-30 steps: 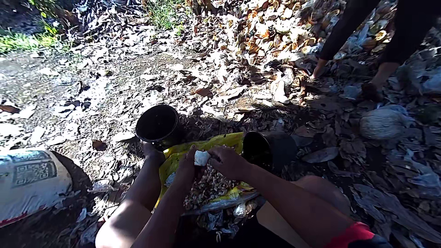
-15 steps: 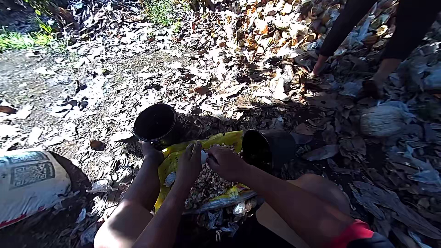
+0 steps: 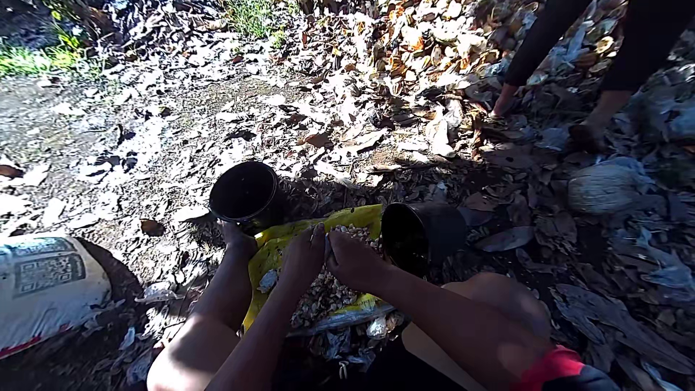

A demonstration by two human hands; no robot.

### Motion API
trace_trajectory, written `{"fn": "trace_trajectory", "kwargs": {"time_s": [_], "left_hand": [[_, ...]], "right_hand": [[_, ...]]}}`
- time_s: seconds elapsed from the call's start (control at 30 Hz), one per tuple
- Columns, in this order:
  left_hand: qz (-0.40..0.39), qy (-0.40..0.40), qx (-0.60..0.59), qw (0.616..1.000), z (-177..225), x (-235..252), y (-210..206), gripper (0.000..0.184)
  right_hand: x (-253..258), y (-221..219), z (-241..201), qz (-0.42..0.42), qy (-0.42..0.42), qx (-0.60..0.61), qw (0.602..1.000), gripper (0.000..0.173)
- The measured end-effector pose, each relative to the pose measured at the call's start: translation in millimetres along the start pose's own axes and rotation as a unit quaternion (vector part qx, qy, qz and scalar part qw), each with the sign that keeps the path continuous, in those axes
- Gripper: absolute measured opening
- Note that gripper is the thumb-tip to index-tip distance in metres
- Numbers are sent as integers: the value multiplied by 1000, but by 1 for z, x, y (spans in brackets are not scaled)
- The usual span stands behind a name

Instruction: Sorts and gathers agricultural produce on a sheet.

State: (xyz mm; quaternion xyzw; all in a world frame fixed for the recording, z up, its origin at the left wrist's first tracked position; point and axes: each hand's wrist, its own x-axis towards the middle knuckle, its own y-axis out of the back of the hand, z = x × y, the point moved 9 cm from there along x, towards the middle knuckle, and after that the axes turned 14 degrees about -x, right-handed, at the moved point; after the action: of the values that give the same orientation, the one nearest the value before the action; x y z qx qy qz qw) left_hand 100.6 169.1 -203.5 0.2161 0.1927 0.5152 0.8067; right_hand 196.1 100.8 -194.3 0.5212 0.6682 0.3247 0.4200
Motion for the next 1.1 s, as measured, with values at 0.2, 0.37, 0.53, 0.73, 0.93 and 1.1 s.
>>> {"fn": "trace_trajectory", "kwargs": {"time_s": [0.2, 0.37, 0.53, 0.73, 0.93, 1.1], "left_hand": [[43, -37, -60, 997, 9, -5, 1, 48], [18, -35, -87, 995, 8, 2, 5, 46], [-23, -36, -76, 996, 4, 4, 6, 47], [-36, -58, -86, 994, 7, 3, 6, 47], [-22, -57, -98, 993, 8, 4, 8, 45], [-20, -60, -103, 993, 7, 9, 5, 47]], "right_hand": [[6, 5, 9, 19, -3, 42, 999, 31], [4, 14, 14, 35, 54, 161, 985, 29], [7, 6, 15, 17, 68, 199, 978, 29], [11, 5, 16, 1, 24, 249, 968, 23], [15, 3, 18, 2, 21, 264, 964, 24], [11, 14, 15, 39, 18, 181, 983, 22]]}}
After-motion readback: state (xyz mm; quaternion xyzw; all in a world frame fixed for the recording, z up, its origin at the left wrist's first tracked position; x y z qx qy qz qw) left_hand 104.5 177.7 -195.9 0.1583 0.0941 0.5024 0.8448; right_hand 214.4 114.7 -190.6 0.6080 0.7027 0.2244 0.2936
